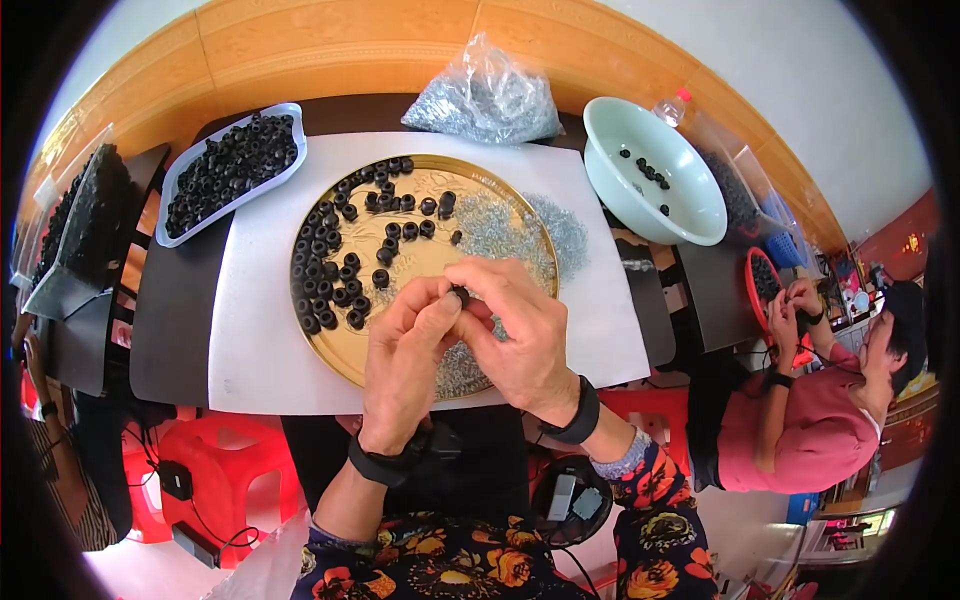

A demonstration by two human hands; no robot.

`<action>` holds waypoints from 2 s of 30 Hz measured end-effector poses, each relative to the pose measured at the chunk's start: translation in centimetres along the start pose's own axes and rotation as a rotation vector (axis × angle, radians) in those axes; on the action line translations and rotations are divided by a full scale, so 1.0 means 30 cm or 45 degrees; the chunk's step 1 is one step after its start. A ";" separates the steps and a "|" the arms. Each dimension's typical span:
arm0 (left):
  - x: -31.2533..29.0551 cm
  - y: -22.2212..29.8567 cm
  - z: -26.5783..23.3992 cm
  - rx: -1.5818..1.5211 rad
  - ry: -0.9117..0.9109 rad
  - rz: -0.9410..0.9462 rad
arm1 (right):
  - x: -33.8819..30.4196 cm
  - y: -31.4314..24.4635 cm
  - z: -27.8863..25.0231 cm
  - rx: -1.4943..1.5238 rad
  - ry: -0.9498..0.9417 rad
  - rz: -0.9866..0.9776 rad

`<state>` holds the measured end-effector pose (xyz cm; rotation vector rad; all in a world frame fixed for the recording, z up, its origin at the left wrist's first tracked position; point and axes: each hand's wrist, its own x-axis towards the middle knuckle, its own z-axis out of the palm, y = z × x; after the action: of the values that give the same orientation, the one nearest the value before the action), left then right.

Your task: Manually assembling small black plastic components by hand on a tray.

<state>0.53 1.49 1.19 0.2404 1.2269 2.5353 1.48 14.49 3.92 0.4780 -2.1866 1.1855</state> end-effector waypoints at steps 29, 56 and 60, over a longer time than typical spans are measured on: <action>-0.014 0.020 0.046 0.153 0.054 0.178 | -0.001 0.015 -0.018 0.075 -0.032 -0.064; -0.005 0.028 0.017 -0.121 -0.015 0.026 | -0.009 -0.010 -0.018 0.121 -0.050 0.001; -0.002 0.027 0.038 -0.011 0.208 0.068 | 0.000 0.010 -0.027 0.077 -0.094 -0.119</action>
<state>0.74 1.83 2.53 0.0659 1.2833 2.6498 1.59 15.31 4.07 0.6517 -2.1703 1.2032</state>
